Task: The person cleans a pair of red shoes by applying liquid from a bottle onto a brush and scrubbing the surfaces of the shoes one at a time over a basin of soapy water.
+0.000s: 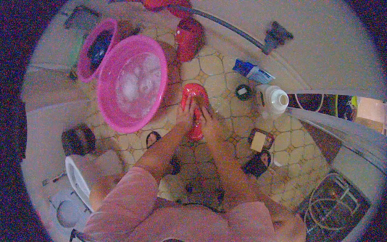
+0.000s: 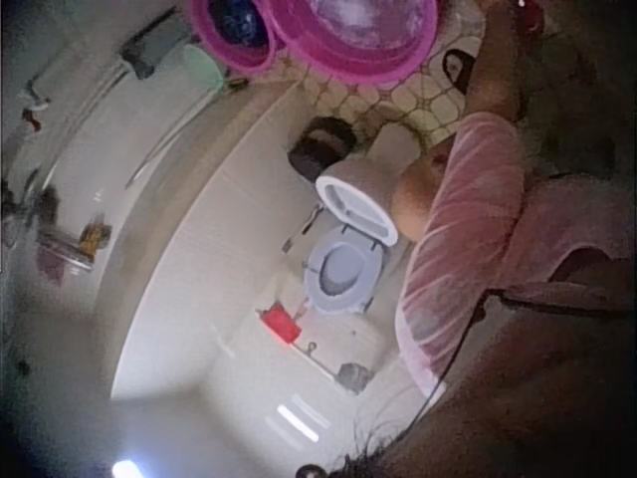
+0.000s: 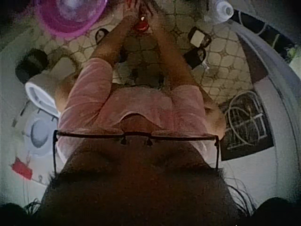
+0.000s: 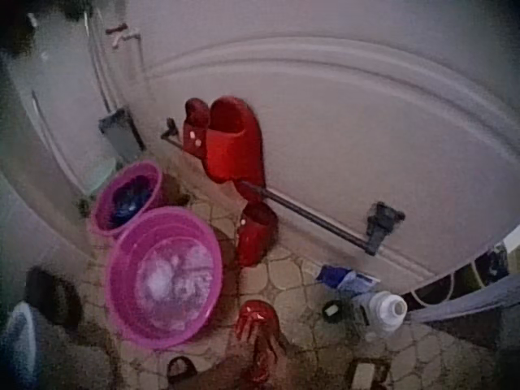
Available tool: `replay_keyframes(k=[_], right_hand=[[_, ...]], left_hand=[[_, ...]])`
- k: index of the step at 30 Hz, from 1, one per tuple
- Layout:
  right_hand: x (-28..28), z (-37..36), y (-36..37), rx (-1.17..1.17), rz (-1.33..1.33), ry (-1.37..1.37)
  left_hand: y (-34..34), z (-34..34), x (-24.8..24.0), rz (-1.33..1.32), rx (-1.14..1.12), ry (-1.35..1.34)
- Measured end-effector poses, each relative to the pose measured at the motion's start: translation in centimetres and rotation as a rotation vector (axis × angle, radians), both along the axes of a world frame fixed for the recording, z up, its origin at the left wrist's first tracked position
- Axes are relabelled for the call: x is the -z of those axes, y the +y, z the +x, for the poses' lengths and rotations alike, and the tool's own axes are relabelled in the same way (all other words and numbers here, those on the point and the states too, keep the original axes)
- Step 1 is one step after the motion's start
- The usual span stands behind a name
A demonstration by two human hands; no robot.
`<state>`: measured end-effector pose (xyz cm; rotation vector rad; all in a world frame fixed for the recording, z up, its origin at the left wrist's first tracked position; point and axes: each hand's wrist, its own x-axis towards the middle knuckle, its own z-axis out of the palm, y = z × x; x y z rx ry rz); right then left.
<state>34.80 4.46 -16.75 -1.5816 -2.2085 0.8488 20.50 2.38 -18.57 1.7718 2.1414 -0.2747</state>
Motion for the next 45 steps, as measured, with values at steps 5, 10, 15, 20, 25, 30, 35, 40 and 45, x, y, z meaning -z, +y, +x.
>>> replay_keyframes(k=[5,10,15,20,25,30,35,40,45], right_hand=[[-5.8,3.0,-2.5,0.135,-0.421,0.024],[-3.8,1.2,-0.6,0.093,-0.155,-0.017],[-0.3,1.5,-2.6,0.004,-0.118,0.056],[-3.5,-2.3,0.8,0.09,-0.285,-0.011],[-2.8,-3.7,5.5,-0.057,-0.243,-0.2],[0.4,0.8,-1.2,-0.049,-0.127,0.238],[-3.4,-2.5,0.8,0.074,-0.248,0.136],[-2.8,-3.7,6.5,0.037,-0.325,-0.011],[1.4,0.9,-1.4,-0.009,-0.046,0.254]], left_hand=[[-0.7,-1.1,-2.1,0.074,-0.004,-0.064],[-0.2,-0.4,-1.4,-0.086,-0.085,-0.058],[0.0,-0.2,0.2,-0.083,-0.089,-0.036],[-0.3,-0.4,-0.1,-0.113,-0.099,-0.003],[0.2,-0.1,0.2,-0.119,-0.104,0.017],[0.7,-0.1,-2.2,-0.165,-0.124,-0.019],[0.0,-0.6,-2.3,-0.149,-0.146,-0.065],[1.7,0.9,-2.9,-0.209,-0.149,-0.07],[0.9,0.1,-2.0,-0.139,-0.146,-0.047]])
